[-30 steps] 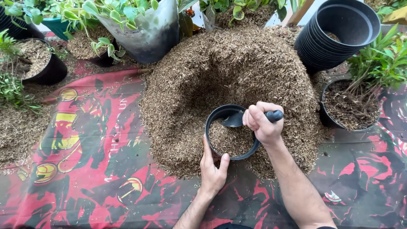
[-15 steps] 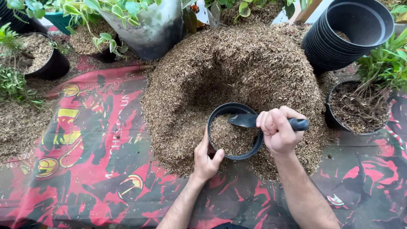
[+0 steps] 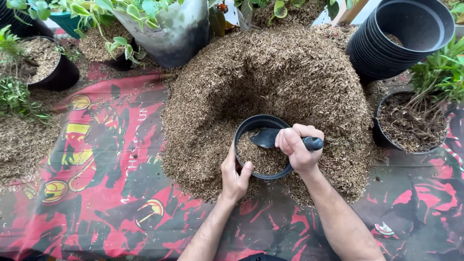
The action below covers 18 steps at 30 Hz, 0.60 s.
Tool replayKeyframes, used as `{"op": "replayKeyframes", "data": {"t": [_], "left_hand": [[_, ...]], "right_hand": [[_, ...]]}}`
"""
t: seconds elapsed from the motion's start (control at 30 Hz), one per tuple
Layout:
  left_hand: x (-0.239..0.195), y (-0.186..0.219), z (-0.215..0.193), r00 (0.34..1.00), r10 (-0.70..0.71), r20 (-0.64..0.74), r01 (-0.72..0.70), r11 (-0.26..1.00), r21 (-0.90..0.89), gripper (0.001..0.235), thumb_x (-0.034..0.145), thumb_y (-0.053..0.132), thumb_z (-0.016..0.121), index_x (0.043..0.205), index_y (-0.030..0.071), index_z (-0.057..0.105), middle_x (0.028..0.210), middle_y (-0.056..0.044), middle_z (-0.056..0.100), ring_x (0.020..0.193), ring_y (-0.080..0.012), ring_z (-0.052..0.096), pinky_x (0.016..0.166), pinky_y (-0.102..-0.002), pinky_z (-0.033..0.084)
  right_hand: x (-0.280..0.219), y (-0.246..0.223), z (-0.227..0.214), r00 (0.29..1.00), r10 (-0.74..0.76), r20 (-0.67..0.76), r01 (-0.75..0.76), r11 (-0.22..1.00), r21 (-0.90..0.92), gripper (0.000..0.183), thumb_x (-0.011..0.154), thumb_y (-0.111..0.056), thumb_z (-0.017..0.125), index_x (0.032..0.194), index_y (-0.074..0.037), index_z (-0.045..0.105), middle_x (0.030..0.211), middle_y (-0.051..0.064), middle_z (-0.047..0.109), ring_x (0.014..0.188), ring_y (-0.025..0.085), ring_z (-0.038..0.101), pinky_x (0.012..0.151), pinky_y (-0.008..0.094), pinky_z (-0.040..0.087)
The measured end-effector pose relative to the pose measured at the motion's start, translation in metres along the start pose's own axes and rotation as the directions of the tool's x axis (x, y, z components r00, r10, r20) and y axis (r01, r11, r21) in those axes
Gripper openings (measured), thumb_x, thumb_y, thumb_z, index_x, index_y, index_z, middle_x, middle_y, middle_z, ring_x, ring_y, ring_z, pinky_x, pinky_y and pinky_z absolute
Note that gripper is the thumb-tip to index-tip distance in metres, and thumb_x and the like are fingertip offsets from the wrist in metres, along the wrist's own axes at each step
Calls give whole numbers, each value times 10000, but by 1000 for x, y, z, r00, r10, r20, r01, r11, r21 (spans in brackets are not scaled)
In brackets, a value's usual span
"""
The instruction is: The person scoops soil from a large pile using a small hand trowel and fills a black plastic pot. They repeatedly add soil and use the trowel to level and compact the surface inside the pot.
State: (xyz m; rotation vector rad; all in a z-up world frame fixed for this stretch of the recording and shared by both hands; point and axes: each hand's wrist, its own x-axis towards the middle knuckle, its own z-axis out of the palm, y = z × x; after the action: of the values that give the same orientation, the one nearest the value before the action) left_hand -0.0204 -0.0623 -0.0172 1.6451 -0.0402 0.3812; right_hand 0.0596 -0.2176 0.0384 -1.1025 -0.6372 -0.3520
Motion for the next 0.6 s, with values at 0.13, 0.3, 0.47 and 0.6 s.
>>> {"op": "replayKeyframes", "data": {"t": [0.13, 0.3, 0.47, 0.6], "left_hand": [[-53, -19, 27, 978, -171, -117, 182, 979, 94, 861, 907, 299, 647, 1569, -70, 239, 770, -196, 615, 574, -285, 640, 492, -376, 472], [-69, -32, 37, 958, -284, -51, 281, 959, -45, 824, 945, 246, 551, 1608, 25, 113, 640, -118, 720, 528, -239, 728, 460, -330, 523], [-45, -52, 17, 991, -120, -54, 122, 991, 48, 807, 895, 338, 548, 1570, -20, 290, 554, -120, 680, 472, -245, 681, 423, -351, 476], [-29, -75, 1, 998, -54, -40, 56, 997, 49, 748, 852, 322, 549, 1501, -37, 452, 515, -113, 631, 440, -231, 634, 404, -336, 441]], "right_hand": [[4, -10, 7, 1000, -10, -20, 10, 1000, -3, 512, 926, 99, 521, 474, -103, 389, 356, 28, 319, 288, 132, 333, 372, 243, 318], [21, -43, 17, 998, -54, -45, 56, 997, 47, 471, 974, 44, 491, 543, -124, 398, 406, -2, 311, 331, 108, 327, 409, 250, 344], [24, -32, 27, 998, -42, 44, 38, 995, 93, 494, 955, 59, 519, 510, -114, 394, 384, 14, 323, 308, 124, 321, 386, 254, 328], [17, -12, 20, 998, -21, 56, 17, 998, 64, 517, 940, 93, 529, 488, -108, 382, 375, 15, 320, 307, 129, 307, 376, 238, 313]]}}
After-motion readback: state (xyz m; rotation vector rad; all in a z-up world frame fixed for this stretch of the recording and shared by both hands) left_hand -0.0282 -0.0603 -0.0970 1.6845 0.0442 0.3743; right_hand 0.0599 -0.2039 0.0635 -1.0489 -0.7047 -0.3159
